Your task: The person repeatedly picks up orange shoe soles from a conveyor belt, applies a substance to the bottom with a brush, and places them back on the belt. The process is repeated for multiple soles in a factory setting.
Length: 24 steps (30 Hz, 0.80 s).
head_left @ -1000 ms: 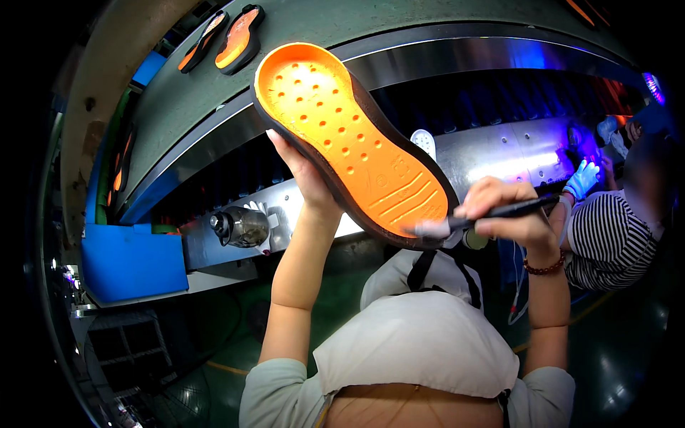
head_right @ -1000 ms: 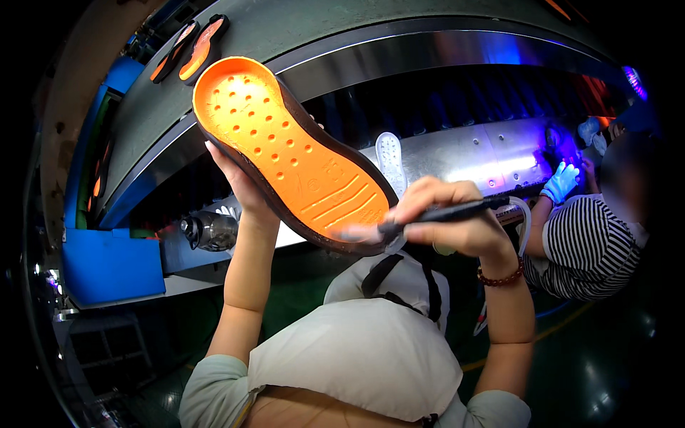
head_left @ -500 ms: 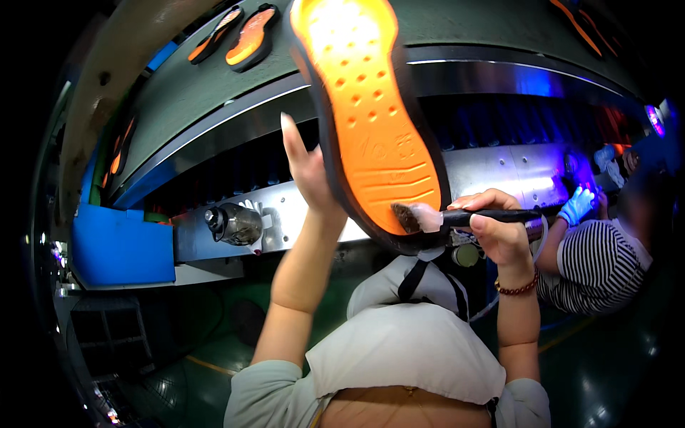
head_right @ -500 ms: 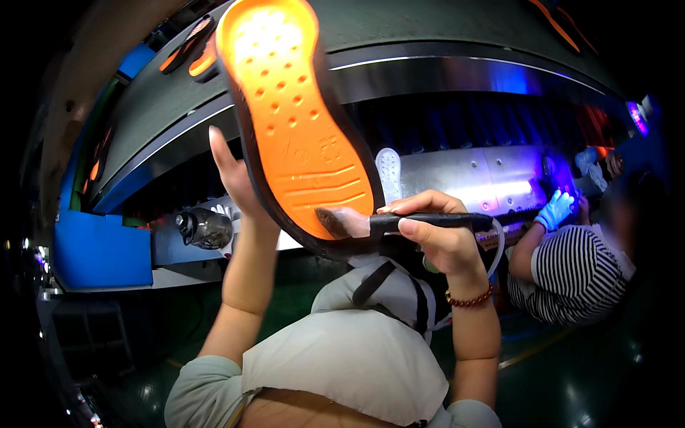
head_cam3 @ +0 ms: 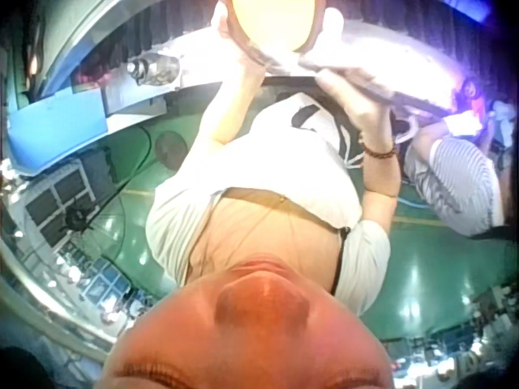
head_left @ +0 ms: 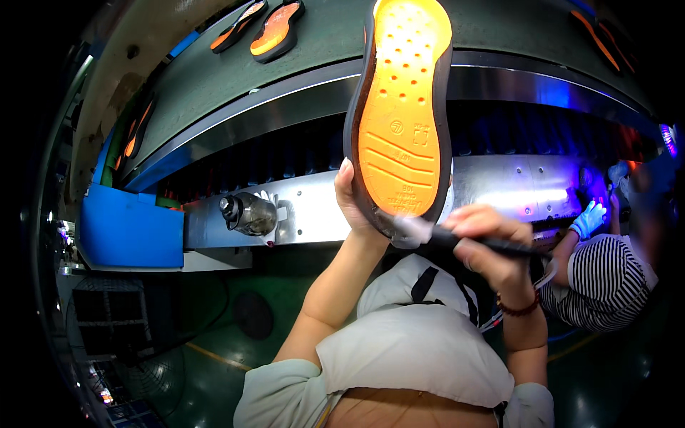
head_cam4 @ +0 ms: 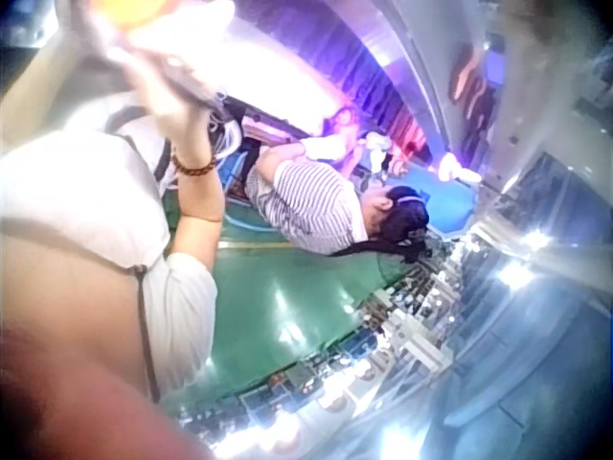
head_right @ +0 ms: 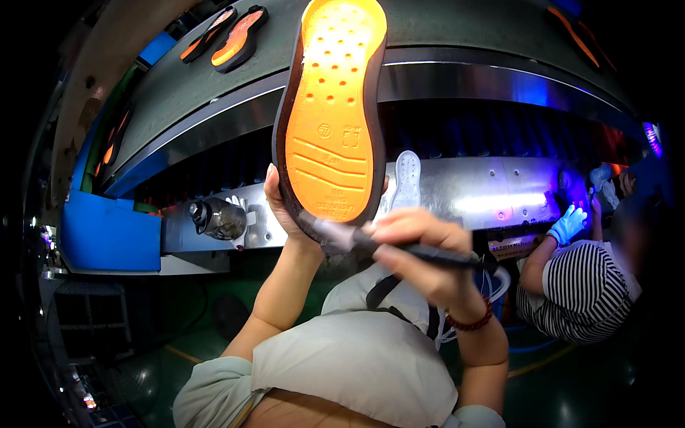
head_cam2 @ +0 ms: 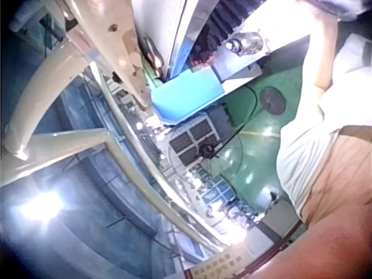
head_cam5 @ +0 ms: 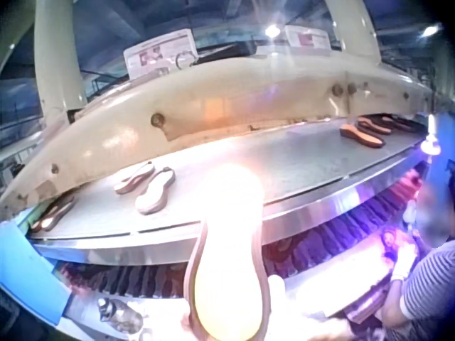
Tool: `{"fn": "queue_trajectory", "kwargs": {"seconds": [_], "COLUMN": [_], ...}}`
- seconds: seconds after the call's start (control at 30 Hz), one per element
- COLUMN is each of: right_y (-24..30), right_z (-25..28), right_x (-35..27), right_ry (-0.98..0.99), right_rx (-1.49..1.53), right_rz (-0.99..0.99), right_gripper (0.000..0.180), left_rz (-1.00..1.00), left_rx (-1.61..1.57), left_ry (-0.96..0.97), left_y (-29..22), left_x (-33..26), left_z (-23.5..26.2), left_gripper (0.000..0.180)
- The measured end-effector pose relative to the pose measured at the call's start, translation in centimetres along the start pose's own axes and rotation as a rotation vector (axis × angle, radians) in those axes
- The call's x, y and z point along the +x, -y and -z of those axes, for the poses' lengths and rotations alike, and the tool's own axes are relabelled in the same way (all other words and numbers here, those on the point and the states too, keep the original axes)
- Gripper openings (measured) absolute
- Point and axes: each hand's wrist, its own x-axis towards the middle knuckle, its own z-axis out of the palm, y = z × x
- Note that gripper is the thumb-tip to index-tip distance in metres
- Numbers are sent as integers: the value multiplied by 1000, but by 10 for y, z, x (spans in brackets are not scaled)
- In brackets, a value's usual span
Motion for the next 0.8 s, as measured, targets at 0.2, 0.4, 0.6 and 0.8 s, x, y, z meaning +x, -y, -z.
{"fn": "queue_trajectory", "kwargs": {"seconds": [0.2,0.4,0.6,0.8], "right_y": [1,11,5,18], "right_z": [-5,19,16,0], "right_x": [7,19,17,7], "right_ry": [154,251,202,514], "right_rx": [-199,-287,-166,-229], "right_rz": [145,99,-15,92], "right_gripper": [17,17,15,20], "left_rz": [32,66,89,141], "left_rx": [11,46,39,137], "left_ry": [17,100,104,127], "left_y": [-2,-18,-25,-37], "left_x": [6,2,5,6], "left_z": [1,-10,-14,-8], "left_gripper": [39,37,39,39]}}
